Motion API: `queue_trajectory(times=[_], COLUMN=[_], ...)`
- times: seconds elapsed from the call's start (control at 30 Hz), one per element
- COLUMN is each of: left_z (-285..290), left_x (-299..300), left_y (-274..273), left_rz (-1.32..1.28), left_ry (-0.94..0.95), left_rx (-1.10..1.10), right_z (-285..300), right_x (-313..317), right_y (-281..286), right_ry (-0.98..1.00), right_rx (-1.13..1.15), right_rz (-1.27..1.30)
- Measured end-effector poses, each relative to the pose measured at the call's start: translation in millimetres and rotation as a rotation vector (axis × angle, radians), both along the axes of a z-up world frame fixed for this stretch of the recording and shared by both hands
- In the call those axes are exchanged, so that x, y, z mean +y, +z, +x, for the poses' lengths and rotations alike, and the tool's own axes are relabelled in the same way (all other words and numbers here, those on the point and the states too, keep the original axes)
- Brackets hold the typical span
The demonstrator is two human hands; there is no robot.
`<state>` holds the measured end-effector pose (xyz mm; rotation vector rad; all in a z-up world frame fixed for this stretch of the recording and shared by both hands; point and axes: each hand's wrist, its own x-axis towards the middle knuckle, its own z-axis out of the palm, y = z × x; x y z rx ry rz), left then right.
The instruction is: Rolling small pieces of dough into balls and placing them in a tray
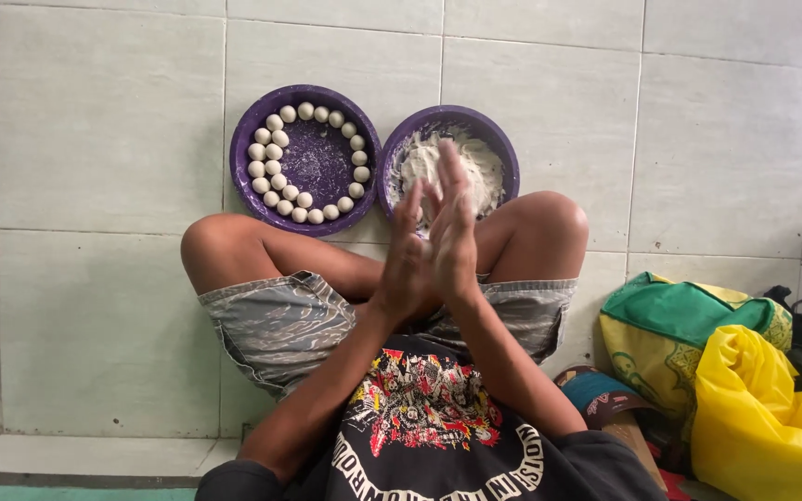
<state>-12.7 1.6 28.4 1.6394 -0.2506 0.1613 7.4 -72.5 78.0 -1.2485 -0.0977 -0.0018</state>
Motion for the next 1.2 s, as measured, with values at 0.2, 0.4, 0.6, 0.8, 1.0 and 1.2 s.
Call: queue_trajectory(times=[0.2, 0.4, 0.6, 0.8, 1.0, 1.2], left_z=[21.5, 4.0, -12.2, -13.6, -5.5, 26.9], left_x=[11.3, 17.8, 8.2, 6.9, 8.4, 24.7], left_y=[14.5, -9.1, 7.6, 1.7, 10.2, -14.8], left_rz=[-0.024, -0.037, -0.268, -0.204, -0.117, -0.038], left_ry=[0.028, 0.062, -0.075, -0.060, -0.051, 0.073], left_rx=[-0.052, -0.036, 0.067, 0.052, 0.021, -0.079], right_z=[-19.3, -19.1, 6.8, -9.8, 13.0, -23.3], right_x=[15.5, 14.6, 10.2, 20.8, 3.6, 20.3], right_y=[-20.3, 3.8, -25.2, -18.4, -40.3, -29.6], right_ry=[0.046, 0.089, 0.029, 0.045, 0.002, 0.156], right_rx=[0.041, 0.136, 0.087, 0.145, 0.076, 0.321], right_rz=[-0.060, -0.028, 0.057, 0.027, -0.001, -0.008])
